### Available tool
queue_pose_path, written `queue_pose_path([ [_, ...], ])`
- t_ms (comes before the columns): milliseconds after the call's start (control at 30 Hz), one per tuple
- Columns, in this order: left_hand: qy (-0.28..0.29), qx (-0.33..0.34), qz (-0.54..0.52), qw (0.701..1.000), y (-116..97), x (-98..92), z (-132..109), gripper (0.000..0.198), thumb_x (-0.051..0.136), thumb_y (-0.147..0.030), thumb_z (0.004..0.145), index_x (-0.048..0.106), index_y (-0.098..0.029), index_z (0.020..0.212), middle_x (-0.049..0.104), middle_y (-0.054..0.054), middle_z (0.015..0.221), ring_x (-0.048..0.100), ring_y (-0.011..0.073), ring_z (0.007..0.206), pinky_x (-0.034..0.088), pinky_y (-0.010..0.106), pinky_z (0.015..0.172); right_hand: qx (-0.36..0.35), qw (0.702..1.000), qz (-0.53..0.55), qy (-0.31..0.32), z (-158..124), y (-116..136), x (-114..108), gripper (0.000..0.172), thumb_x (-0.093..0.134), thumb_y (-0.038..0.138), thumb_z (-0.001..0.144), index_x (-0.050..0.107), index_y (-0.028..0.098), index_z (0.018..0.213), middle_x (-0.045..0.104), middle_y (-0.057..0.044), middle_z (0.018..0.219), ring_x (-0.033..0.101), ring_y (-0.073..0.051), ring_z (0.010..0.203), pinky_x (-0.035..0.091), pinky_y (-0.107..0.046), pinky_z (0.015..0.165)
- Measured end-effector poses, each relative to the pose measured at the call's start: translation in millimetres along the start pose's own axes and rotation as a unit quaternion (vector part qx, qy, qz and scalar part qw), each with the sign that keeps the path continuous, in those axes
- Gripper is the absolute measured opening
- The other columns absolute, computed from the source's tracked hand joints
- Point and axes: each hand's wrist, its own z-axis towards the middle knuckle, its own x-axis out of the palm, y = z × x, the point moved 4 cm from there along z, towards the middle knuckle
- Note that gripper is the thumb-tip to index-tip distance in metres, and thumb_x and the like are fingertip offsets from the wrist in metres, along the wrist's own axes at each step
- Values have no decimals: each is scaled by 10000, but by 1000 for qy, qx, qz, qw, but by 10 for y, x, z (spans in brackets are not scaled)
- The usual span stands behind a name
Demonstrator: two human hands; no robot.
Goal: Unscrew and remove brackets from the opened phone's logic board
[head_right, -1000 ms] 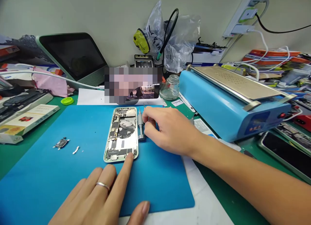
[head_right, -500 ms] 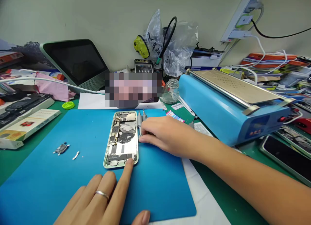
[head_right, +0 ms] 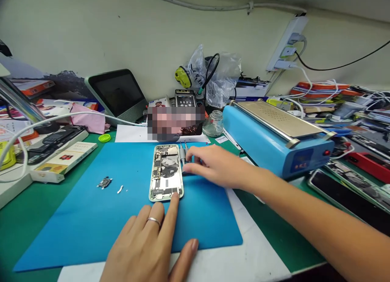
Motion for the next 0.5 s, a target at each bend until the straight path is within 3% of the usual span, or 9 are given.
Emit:
queue_pose_path([
  [133,11,-25,-50,998,-37,-116,41,598,460,-482,1084,626,-128,1536,718,136,1131,609,246,870,497,416,745,53,995,-76,-45,-325,-127,-410,302,493,387,1108,732,215,1041,801,-87,901,712,-254,754,475,-359,668],
  [233,18,-12,-59,998,-24,-153,42,563,391,-377,1100,617,-97,1533,709,144,1114,621,258,905,497,435,782,73,989,-130,-21,-648,-285,-542,249,528,313,1059,761,236,1015,826,-96,980,754,-273,825,521,-370,687],
  [333,18,-10,-64,998,-15,-163,42,543,385,-346,1099,636,-105,1516,706,131,1085,634,267,931,513,448,808,62,983,-173,3,-865,-390,-446,267,550,244,1001,807,236,1072,822,-87,1035,776,-259,820,551,-350,670],
  [433,14,-17,-62,998,-26,-171,50,532,401,-353,1092,656,-131,1502,718,124,1120,644,263,945,532,449,815,30,976,-216,-12,-884,-413,-257,407,521,151,998,780,205,1308,789,-155,1262,772,-264,862,543,-340,625],
  [500,13,-24,-56,998,-36,-173,57,532,425,-385,1086,663,-151,1500,723,113,1118,650,263,955,544,448,814,-7,973,-229,-19,-825,-402,-151,405,517,64,973,805,196,1225,795,-165,1272,775,-292,990,583,-351,681],
])
